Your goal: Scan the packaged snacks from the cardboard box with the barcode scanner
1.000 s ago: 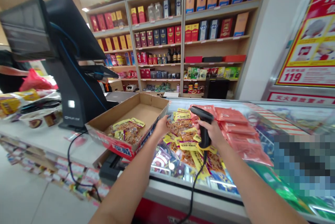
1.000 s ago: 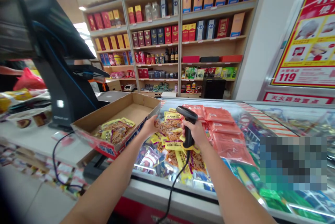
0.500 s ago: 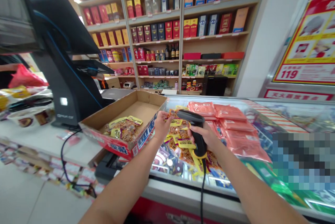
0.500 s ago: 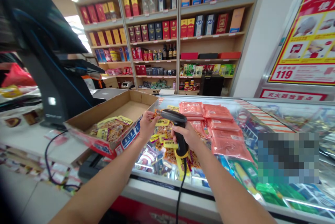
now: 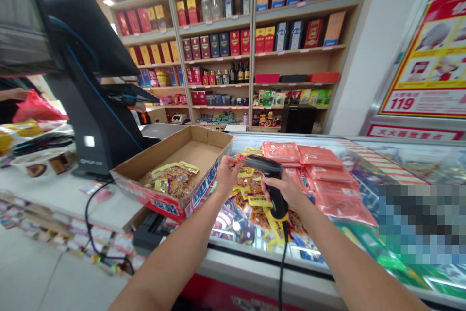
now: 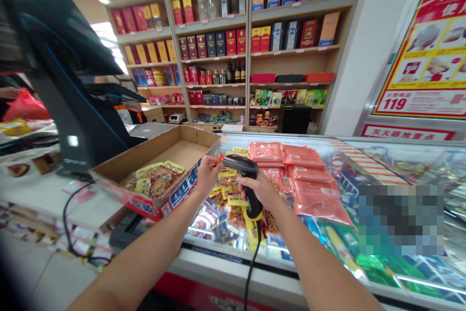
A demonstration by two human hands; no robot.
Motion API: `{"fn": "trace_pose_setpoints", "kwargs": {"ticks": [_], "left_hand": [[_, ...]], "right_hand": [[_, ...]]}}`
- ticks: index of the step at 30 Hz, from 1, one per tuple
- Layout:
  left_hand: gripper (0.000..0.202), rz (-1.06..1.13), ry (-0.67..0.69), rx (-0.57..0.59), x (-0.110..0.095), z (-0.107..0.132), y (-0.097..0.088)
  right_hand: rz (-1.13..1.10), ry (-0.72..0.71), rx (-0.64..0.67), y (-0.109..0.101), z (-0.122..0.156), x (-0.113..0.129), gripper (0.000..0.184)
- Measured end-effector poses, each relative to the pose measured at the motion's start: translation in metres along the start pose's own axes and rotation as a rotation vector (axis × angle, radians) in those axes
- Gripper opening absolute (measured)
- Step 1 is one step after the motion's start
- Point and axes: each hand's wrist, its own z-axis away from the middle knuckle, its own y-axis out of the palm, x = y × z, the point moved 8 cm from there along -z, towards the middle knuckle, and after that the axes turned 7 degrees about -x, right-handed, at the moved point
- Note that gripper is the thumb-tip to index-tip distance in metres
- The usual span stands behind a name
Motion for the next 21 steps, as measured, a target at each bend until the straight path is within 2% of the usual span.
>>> {"fn": "trace_pose_setpoints", "kwargs": {"ticks": [6, 21], "left_hand": [[0.023, -0.015, 0.009, -0.006, -0.0066, 0.0003, -0.0004], [0.022, 0.01, 0.005, 0.017, -0.0035, 0.0023, 0.0004]], "right_hand": [[0.02, 0.013, -0.003, -0.0004, -0.0001, -0.0009, 0.025], [-0.051, 0.039, -0.045, -0.0039, -0.0019, -0.0045, 0.023]]}}
